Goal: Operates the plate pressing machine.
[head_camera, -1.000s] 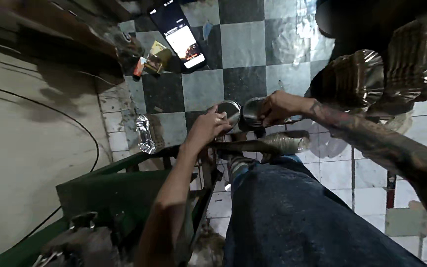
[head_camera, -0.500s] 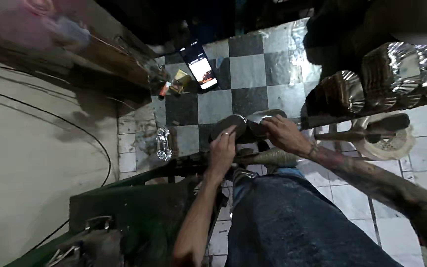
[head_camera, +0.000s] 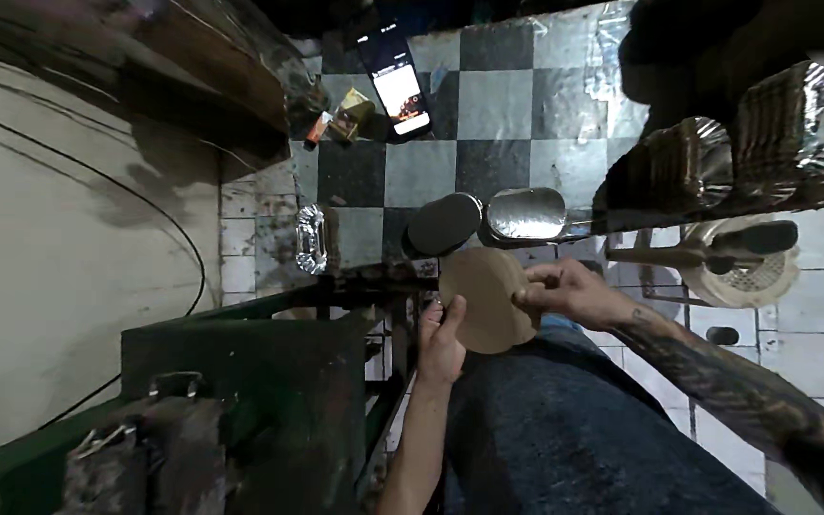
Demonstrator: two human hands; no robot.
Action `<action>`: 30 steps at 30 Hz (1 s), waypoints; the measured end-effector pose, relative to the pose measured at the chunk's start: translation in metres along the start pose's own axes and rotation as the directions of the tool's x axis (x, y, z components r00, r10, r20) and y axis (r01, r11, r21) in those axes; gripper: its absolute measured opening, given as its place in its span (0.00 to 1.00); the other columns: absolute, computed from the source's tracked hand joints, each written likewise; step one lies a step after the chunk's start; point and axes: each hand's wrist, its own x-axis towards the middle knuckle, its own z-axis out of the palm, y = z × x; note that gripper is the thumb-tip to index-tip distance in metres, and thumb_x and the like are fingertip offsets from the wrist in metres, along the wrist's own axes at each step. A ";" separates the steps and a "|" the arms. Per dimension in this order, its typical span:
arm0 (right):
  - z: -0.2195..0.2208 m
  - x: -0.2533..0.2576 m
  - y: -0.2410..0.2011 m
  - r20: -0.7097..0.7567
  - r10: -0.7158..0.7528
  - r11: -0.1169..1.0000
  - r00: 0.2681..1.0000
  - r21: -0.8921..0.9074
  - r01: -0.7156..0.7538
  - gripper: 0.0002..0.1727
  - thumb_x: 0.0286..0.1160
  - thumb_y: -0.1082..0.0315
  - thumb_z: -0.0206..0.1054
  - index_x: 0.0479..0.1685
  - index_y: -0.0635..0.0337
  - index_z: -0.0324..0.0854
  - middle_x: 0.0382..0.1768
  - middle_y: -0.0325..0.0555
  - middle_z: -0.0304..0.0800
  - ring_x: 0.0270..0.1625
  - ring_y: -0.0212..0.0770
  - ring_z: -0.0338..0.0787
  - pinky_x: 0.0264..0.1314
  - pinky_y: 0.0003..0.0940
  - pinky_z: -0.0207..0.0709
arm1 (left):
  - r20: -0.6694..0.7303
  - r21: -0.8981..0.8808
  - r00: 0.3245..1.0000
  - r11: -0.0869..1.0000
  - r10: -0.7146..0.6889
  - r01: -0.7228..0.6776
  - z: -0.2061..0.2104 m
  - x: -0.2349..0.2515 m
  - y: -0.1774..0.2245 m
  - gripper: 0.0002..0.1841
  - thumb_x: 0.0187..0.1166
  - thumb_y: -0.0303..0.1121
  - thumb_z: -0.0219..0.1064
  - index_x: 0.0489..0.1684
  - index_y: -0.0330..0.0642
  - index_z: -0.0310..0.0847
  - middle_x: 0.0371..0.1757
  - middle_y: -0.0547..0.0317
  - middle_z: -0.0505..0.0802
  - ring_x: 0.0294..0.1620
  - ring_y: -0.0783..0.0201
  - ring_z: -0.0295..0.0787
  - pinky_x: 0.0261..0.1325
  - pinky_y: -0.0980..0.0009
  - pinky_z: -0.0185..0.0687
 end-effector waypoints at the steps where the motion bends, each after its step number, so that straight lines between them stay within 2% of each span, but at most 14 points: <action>1: -0.001 0.001 -0.001 -0.066 0.030 1.000 0.997 0.000 -0.030 0.05 0.76 0.68 0.71 0.34 0.57 0.89 0.26 0.30 0.91 0.31 0.25 0.90 0.41 0.26 0.87 | -0.026 -0.004 1.000 1.000 -0.007 0.007 0.000 0.001 -0.003 0.10 0.87 0.24 0.55 0.56 0.34 0.81 0.46 0.58 0.95 0.49 0.66 0.94 0.59 0.63 0.92; 4: -0.011 -0.001 -0.001 -0.260 -0.318 0.920 0.912 -0.317 0.230 0.05 0.75 0.67 0.73 0.38 0.58 0.93 0.31 0.32 0.94 0.35 0.22 0.90 0.44 0.22 0.86 | -0.070 -0.050 0.997 0.998 0.022 -0.026 -0.002 0.004 -0.003 0.11 0.88 0.26 0.53 0.57 0.35 0.80 0.46 0.57 0.96 0.49 0.65 0.95 0.58 0.63 0.93; 6: -0.030 0.007 0.004 -0.199 -0.726 0.538 0.658 -0.760 0.365 0.11 0.77 0.72 0.70 0.53 0.60 0.93 0.44 0.43 0.96 0.45 0.32 0.93 0.52 0.30 0.88 | -0.102 -0.037 0.994 0.998 0.049 -0.053 -0.007 0.006 0.000 0.12 0.90 0.25 0.50 0.59 0.36 0.78 0.46 0.58 0.95 0.48 0.66 0.95 0.58 0.63 0.93; 8: -0.046 0.029 0.018 -0.101 -0.798 0.282 0.593 -0.934 0.219 0.15 0.79 0.72 0.69 0.62 0.59 0.91 0.54 0.57 0.92 0.54 0.51 0.93 0.58 0.46 0.88 | -0.088 -0.017 0.994 0.997 0.072 -0.073 -0.010 0.006 0.002 0.12 0.90 0.24 0.50 0.59 0.35 0.78 0.46 0.58 0.96 0.48 0.65 0.95 0.58 0.63 0.93; 10: -0.047 0.039 0.037 -0.128 -0.577 0.371 0.807 -0.921 0.120 0.23 0.88 0.59 0.62 0.76 0.58 0.80 0.71 0.64 0.83 0.70 0.62 0.87 0.70 0.60 0.80 | -0.029 0.007 0.996 0.997 0.082 -0.082 -0.009 0.005 0.000 0.11 0.88 0.24 0.52 0.57 0.35 0.80 0.45 0.59 0.96 0.48 0.66 0.95 0.58 0.64 0.93; 12: -0.020 0.021 0.028 -0.168 -0.348 0.734 0.922 -0.661 0.156 0.32 0.89 0.51 0.58 0.85 0.61 0.70 0.79 0.55 0.79 0.76 0.47 0.83 0.79 0.46 0.77 | 0.043 0.025 0.994 0.994 0.103 -0.104 -0.006 0.002 0.000 0.10 0.85 0.26 0.58 0.55 0.38 0.83 0.46 0.61 0.97 0.48 0.67 0.95 0.58 0.64 0.93; 15: 0.017 -0.023 0.013 -0.080 -0.188 0.982 0.979 0.003 0.189 0.23 0.82 0.65 0.67 0.73 0.64 0.77 0.58 0.41 0.92 0.58 0.29 0.91 0.65 0.30 0.86 | 0.176 -0.028 0.983 0.998 0.057 -0.053 -0.004 -0.010 -0.011 0.11 0.77 0.40 0.74 0.52 0.51 0.91 0.47 0.67 0.98 0.50 0.71 0.95 0.59 0.67 0.92; 17: 0.012 -0.027 0.024 -0.036 -0.137 0.978 0.990 0.153 0.141 0.11 0.79 0.73 0.66 0.57 0.61 0.85 0.45 0.34 0.95 0.47 0.27 0.93 0.55 0.29 0.89 | 0.216 -0.074 0.973 0.992 -0.082 0.100 -0.002 -0.008 -0.031 0.13 0.70 0.44 0.79 0.50 0.57 0.94 0.44 0.70 0.98 0.46 0.75 0.95 0.53 0.70 0.93; 19: -0.009 -0.016 0.048 -0.085 -0.049 0.996 0.995 0.076 0.055 0.09 0.79 0.72 0.66 0.51 0.63 0.87 0.41 0.35 0.95 0.44 0.27 0.93 0.53 0.30 0.90 | 0.164 0.081 0.955 0.968 -0.248 0.237 0.000 0.013 -0.068 0.11 0.80 0.30 0.66 0.57 0.43 0.82 0.46 0.63 0.95 0.45 0.71 0.93 0.52 0.70 0.91; 22: -0.057 -0.014 0.092 -0.144 0.040 0.899 0.989 -0.428 -0.099 0.14 0.83 0.66 0.62 0.54 0.64 0.89 0.44 0.47 0.95 0.46 0.36 0.93 0.58 0.39 0.86 | 0.253 0.744 0.914 0.668 -0.317 0.026 0.005 0.073 -0.129 0.24 0.81 0.25 0.66 0.77 0.32 0.75 0.72 0.47 0.86 0.73 0.62 0.81 0.79 0.66 0.75; 24: -0.068 -0.038 0.102 -0.119 0.154 0.679 0.981 -0.708 -0.193 0.17 0.86 0.61 0.61 0.58 0.59 0.91 0.46 0.55 0.96 0.50 0.51 0.95 0.61 0.56 0.83 | 0.324 0.937 0.837 0.273 -0.441 -0.219 0.034 0.101 -0.153 0.27 0.87 0.40 0.62 0.84 0.40 0.72 0.78 0.38 0.81 0.83 0.43 0.73 0.87 0.45 0.60; 25: -0.065 -0.053 0.104 -0.112 0.215 0.584 0.970 -0.781 -0.220 0.16 0.87 0.60 0.61 0.58 0.57 0.91 0.46 0.57 0.96 0.50 0.57 0.95 0.60 0.61 0.82 | 0.304 0.952 0.812 0.195 -0.499 -0.237 0.056 0.111 -0.163 0.27 0.92 0.48 0.54 0.81 0.40 0.75 0.76 0.39 0.84 0.80 0.42 0.77 0.84 0.41 0.64; 27: -0.056 -0.070 0.105 -0.083 0.337 0.454 0.938 -0.859 -0.239 0.16 0.87 0.62 0.59 0.62 0.51 0.91 0.47 0.58 0.96 0.52 0.62 0.95 0.60 0.66 0.82 | 0.222 0.971 0.778 0.205 -0.588 -0.122 0.090 0.129 -0.177 0.32 0.93 0.55 0.45 0.68 0.36 0.83 0.69 0.37 0.88 0.74 0.42 0.83 0.77 0.40 0.73; 30: -0.042 -0.077 0.103 -0.010 0.465 0.355 0.885 -0.914 -0.197 0.19 0.84 0.66 0.60 0.66 0.42 0.90 0.51 0.57 0.97 0.54 0.66 0.94 0.59 0.71 0.81 | 0.200 0.973 0.764 0.213 -0.614 -0.083 0.097 0.131 -0.167 0.34 0.94 0.55 0.41 0.66 0.34 0.84 0.70 0.36 0.87 0.77 0.42 0.80 0.82 0.39 0.65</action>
